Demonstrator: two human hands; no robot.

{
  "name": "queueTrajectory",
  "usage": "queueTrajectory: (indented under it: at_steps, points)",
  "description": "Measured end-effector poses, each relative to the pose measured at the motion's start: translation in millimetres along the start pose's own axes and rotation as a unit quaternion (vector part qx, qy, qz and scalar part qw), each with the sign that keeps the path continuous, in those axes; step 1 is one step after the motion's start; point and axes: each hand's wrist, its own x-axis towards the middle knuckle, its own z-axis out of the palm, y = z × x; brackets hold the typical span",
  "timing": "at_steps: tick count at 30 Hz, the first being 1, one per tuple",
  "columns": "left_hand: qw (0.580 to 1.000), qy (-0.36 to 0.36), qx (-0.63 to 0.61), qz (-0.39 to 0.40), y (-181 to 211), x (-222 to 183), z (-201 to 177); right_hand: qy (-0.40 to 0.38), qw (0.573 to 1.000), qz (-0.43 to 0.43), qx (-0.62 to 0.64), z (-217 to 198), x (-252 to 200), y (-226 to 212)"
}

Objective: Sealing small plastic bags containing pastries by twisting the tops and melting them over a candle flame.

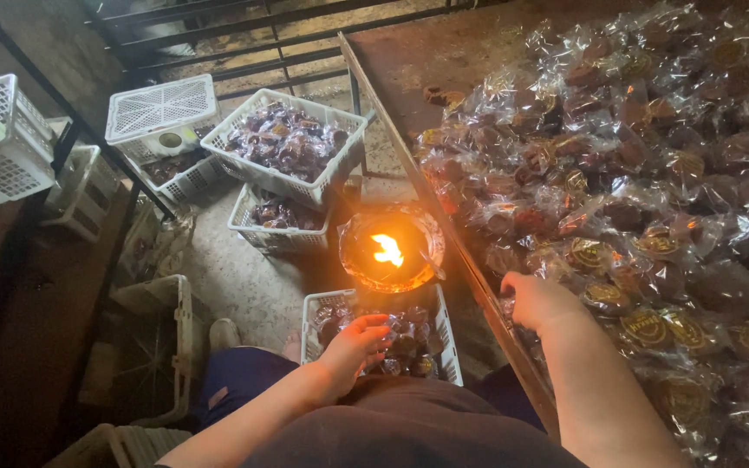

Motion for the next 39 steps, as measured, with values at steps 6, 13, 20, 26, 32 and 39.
queueTrajectory:
  at_steps: [6,13,20,26,32,39]
  points:
    - [0.999,-0.023,-0.013,0.026,8,-11,4,0.252,0.904,-0.065,0.340,-2,-9,-5]
    - [0.978,-0.130,-0.119,0.110,-6,7,3,0.003,0.847,-0.091,0.523,18,-85,-84]
    - [0.991,-0.049,-0.048,0.116,-12,13,-2,0.037,0.856,-0.212,0.471,101,-1,-85]
    - [0.987,-0.033,0.014,0.157,-28,34,-17,0.040,0.833,-0.363,0.415,132,41,-80]
    - [0.978,-0.018,0.096,0.185,-41,56,-23,0.120,0.783,-0.374,0.482,127,39,-83]
    - [0.983,-0.039,0.086,0.159,-28,47,-11,0.114,0.842,-0.320,0.420,124,32,-89]
